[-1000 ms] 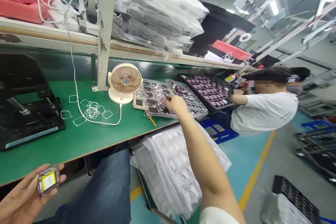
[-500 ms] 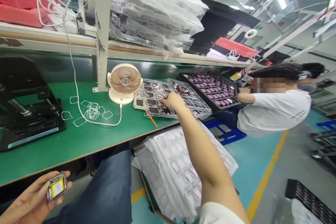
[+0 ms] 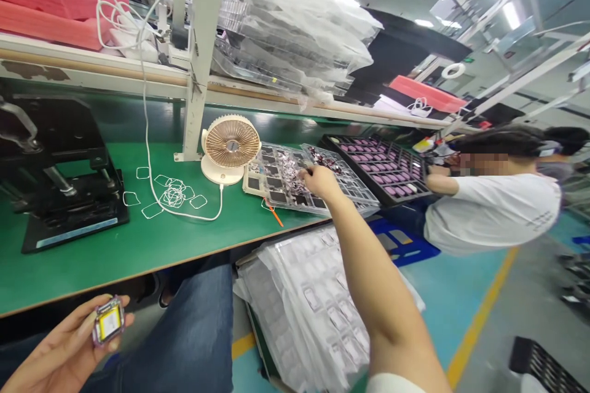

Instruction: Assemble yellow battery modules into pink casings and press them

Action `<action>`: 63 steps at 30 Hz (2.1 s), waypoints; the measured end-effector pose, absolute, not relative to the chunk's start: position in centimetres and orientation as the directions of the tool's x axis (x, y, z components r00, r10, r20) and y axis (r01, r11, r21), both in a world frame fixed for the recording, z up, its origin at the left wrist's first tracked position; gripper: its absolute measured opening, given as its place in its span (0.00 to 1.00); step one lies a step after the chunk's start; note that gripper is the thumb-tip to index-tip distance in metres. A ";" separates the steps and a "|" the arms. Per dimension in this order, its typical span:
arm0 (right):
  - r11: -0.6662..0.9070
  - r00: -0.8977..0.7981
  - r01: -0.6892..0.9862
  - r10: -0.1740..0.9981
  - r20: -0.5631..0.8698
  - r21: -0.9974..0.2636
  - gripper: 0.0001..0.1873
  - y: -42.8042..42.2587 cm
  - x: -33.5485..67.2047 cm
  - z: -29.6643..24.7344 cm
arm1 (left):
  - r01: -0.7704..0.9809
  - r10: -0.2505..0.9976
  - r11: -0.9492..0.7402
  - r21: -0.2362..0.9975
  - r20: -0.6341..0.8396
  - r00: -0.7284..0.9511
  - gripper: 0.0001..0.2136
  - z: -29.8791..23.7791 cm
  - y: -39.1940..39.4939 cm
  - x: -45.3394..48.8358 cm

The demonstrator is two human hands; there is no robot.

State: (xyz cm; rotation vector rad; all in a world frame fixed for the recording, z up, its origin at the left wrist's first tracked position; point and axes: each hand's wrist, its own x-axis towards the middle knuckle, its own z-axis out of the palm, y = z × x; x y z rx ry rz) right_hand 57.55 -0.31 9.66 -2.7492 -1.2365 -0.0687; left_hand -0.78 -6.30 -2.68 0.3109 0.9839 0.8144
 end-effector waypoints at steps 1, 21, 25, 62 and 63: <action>-0.643 0.659 0.751 0.741 0.127 -0.147 0.20 -0.7 56.8 10.0 | -0.473 0.740 0.662 0.581 -0.610 0.285 0.18 -2.3 -6.2 -0.6; 0.319 0.238 0.058 0.916 0.323 -0.946 0.07 -6.2 13.5 -1.4 | -0.742 0.942 0.182 0.645 -0.331 -0.056 0.05 1.1 -4.9 2.3; 0.312 0.225 0.040 0.923 0.312 -0.949 0.07 -5.9 13.1 -2.4 | -0.743 0.948 0.124 0.657 -0.299 -0.107 0.08 0.6 -5.0 2.5; 0.448 0.141 0.125 0.875 0.463 -0.885 0.14 -6.1 13.7 -3.9 | -0.616 0.983 -0.070 0.784 -0.052 -0.178 0.14 -2.1 -5.9 2.8; 0.457 0.152 0.157 0.865 0.478 -0.876 0.13 -6.8 13.8 -3.5 | -0.616 0.986 -0.027 0.787 -0.082 -0.148 0.14 -1.9 -6.3 3.0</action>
